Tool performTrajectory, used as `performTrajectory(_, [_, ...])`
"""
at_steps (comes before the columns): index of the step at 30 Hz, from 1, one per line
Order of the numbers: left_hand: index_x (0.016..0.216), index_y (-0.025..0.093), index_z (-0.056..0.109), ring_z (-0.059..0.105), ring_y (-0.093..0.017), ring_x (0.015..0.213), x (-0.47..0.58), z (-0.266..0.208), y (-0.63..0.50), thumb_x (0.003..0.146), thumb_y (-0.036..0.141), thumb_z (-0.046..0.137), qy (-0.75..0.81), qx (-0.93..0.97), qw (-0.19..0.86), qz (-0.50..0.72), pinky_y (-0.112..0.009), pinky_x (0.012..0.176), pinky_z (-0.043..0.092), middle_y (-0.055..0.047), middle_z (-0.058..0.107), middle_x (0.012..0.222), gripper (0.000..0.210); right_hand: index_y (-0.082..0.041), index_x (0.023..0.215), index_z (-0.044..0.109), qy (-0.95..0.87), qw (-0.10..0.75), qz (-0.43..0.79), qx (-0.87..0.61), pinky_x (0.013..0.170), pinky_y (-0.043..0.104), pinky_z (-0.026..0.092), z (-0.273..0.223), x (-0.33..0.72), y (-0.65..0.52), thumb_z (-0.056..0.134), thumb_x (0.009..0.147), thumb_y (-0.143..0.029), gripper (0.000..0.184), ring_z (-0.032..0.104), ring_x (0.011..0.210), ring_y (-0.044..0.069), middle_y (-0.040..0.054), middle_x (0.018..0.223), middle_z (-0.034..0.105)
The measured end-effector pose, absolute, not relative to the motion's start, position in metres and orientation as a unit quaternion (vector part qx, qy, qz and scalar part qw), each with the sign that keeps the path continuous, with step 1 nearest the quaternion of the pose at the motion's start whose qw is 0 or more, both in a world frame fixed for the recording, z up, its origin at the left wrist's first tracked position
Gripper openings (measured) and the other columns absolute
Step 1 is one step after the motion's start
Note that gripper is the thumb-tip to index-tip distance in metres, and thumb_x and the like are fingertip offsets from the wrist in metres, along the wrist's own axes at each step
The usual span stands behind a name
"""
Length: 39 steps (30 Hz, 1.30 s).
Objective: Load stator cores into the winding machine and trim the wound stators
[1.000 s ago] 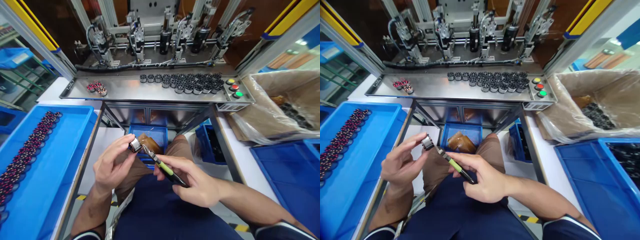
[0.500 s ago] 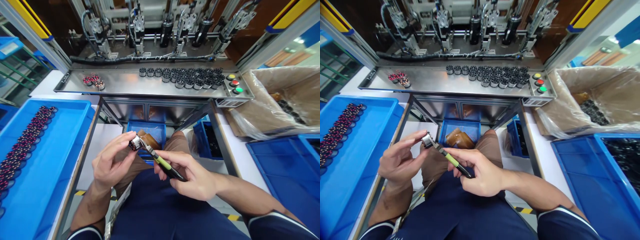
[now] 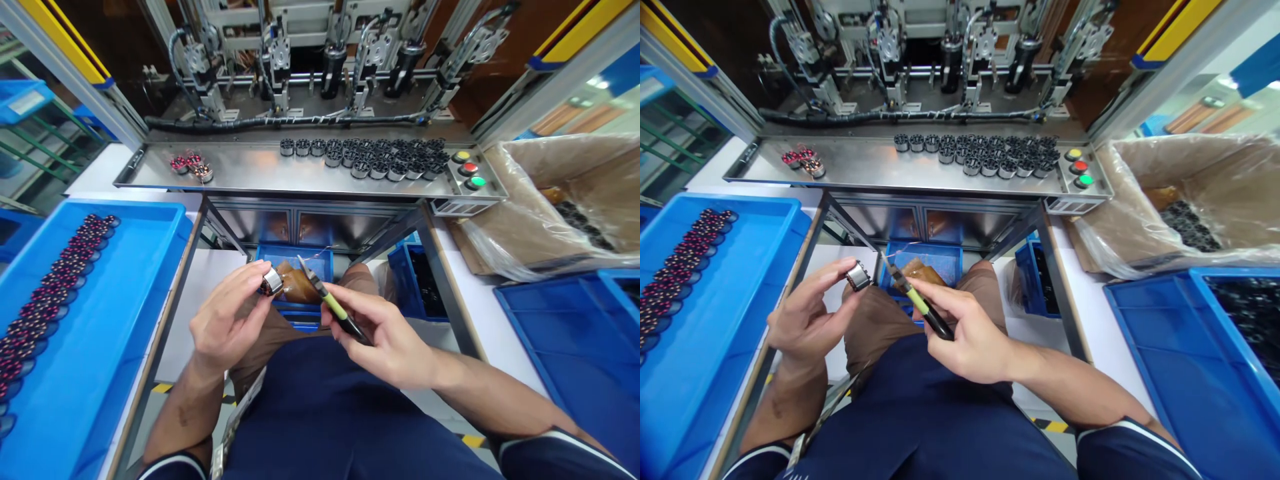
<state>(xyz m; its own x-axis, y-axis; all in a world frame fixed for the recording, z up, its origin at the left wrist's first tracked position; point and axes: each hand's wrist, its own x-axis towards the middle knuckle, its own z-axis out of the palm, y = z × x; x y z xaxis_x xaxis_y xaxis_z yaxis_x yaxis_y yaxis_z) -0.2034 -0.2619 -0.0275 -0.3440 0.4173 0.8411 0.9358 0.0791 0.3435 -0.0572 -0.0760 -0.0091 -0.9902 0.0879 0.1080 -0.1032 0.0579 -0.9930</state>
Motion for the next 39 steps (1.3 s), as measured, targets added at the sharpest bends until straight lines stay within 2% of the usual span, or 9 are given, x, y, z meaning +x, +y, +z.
performTrajectory(3, [0.128, 0.021, 0.06, 0.073, -0.022, 0.106, -0.206, -0.024, -0.263, 0.075, 0.001, 0.077, -0.689, -0.52, 0.324, -0.387, -0.037, 0.088, 0.065, -0.008, 0.074, 0.118, 0.059, -0.019, 0.142, 0.053, -0.722, 0.067, 0.688, -0.013, 0.076, 0.026, 0.057, -0.011, -0.054, -0.072, 0.057, 0.075, -0.005, 0.069, 0.064, 0.084, 0.013, 0.0081, 0.106, 0.065])
performTrajectory(6, [0.122, 0.019, 0.065, 0.072, -0.022, 0.108, -0.207, -0.022, -0.265, 0.076, 0.001, 0.077, -0.694, -0.523, 0.353, -0.348, -0.035, 0.091, 0.064, -0.009, 0.073, 0.12, 0.052, -0.019, 0.143, 0.052, -0.712, 0.046, 0.7, -0.024, 0.078, 0.027, 0.058, -0.016, -0.049, -0.07, 0.057, 0.075, -0.007, 0.069, 0.065, 0.083, 0.013, 0.0079, 0.105, 0.066])
performTrajectory(11, [0.123, 0.024, 0.065, 0.073, -0.022, 0.105, -0.205, -0.027, -0.264, 0.073, 0.004, 0.08, -0.697, -0.503, 0.351, -0.371, -0.037, 0.089, 0.064, -0.007, 0.074, 0.117, 0.056, -0.019, 0.144, 0.051, -0.701, 0.041, 0.71, -0.046, 0.077, 0.029, 0.058, -0.023, -0.043, -0.069, 0.059, 0.077, -0.009, 0.067, 0.063, 0.08, 0.012, 0.0072, 0.101, 0.066])
performTrajectory(13, [0.129, 0.026, 0.062, 0.073, -0.022, 0.103, -0.205, -0.032, -0.262, 0.076, 0.012, 0.08, -0.688, -0.468, 0.275, -0.481, -0.037, 0.086, 0.065, -0.007, 0.074, 0.114, 0.057, -0.019, 0.144, 0.051, -0.696, 0.041, 0.716, -0.05, 0.076, 0.028, 0.058, -0.025, -0.041, -0.068, 0.059, 0.079, -0.011, 0.065, 0.063, 0.079, 0.012, 0.007, 0.101, 0.066])
performTrajectory(17, [0.137, 0.033, 0.053, 0.072, -0.016, 0.082, -0.21, -0.048, -0.257, 0.081, 0.052, 0.073, -0.604, -0.334, 0.01, -0.724, -0.027, 0.067, 0.062, -0.008, 0.074, 0.105, 0.063, -0.021, 0.143, 0.052, -0.682, 0.043, 0.728, -0.055, 0.078, 0.029, 0.059, -0.029, -0.038, -0.065, 0.061, 0.085, -0.017, 0.059, 0.064, 0.081, 0.013, 0.0074, 0.101, 0.066])
performTrajectory(19, [0.134, 0.034, 0.055, 0.07, -0.016, 0.077, -0.213, -0.057, -0.255, 0.077, 0.068, 0.068, -0.578, -0.27, -0.07, -0.767, -0.027, 0.062, 0.059, -0.008, 0.074, 0.103, 0.068, -0.021, 0.141, 0.054, -0.687, 0.034, 0.723, -0.059, 0.079, 0.031, 0.059, -0.032, -0.036, -0.063, 0.061, 0.087, -0.022, 0.055, 0.065, 0.081, 0.015, 0.0087, 0.102, 0.067])
performTrajectory(21, [0.132, 0.034, 0.056, 0.069, -0.018, 0.078, -0.216, -0.064, -0.254, 0.073, 0.077, 0.064, -0.575, -0.228, -0.108, -0.778, -0.03, 0.061, 0.058, -0.009, 0.073, 0.105, 0.073, -0.021, 0.138, 0.056, -0.7, 0.024, 0.71, -0.064, 0.08, 0.032, 0.059, -0.036, -0.034, -0.062, 0.062, 0.088, -0.027, 0.051, 0.065, 0.08, 0.016, 0.0096, 0.104, 0.067])
performTrajectory(29, [0.139, 0.035, 0.046, 0.066, -0.018, 0.076, -0.217, -0.076, -0.256, 0.073, 0.081, 0.059, -0.565, -0.24, -0.154, -0.774, -0.032, 0.061, 0.056, -0.011, 0.071, 0.115, 0.081, -0.023, 0.136, 0.057, -0.694, 0.007, 0.714, -0.091, 0.074, 0.032, 0.06, -0.044, -0.028, -0.062, 0.063, 0.086, -0.03, 0.051, 0.064, 0.077, 0.017, 0.0096, 0.105, 0.066])
performTrajectory(39, [0.137, 0.036, 0.053, 0.065, -0.017, 0.077, -0.216, -0.075, -0.26, 0.082, 0.078, 0.05, -0.572, -0.237, -0.143, -0.772, -0.031, 0.058, 0.052, -0.011, 0.072, 0.114, 0.069, -0.023, 0.137, 0.056, -0.674, -0.001, 0.733, -0.093, 0.076, 0.032, 0.058, -0.045, -0.029, -0.068, 0.061, 0.085, -0.024, 0.053, 0.062, 0.078, 0.016, 0.009, 0.105, 0.065])
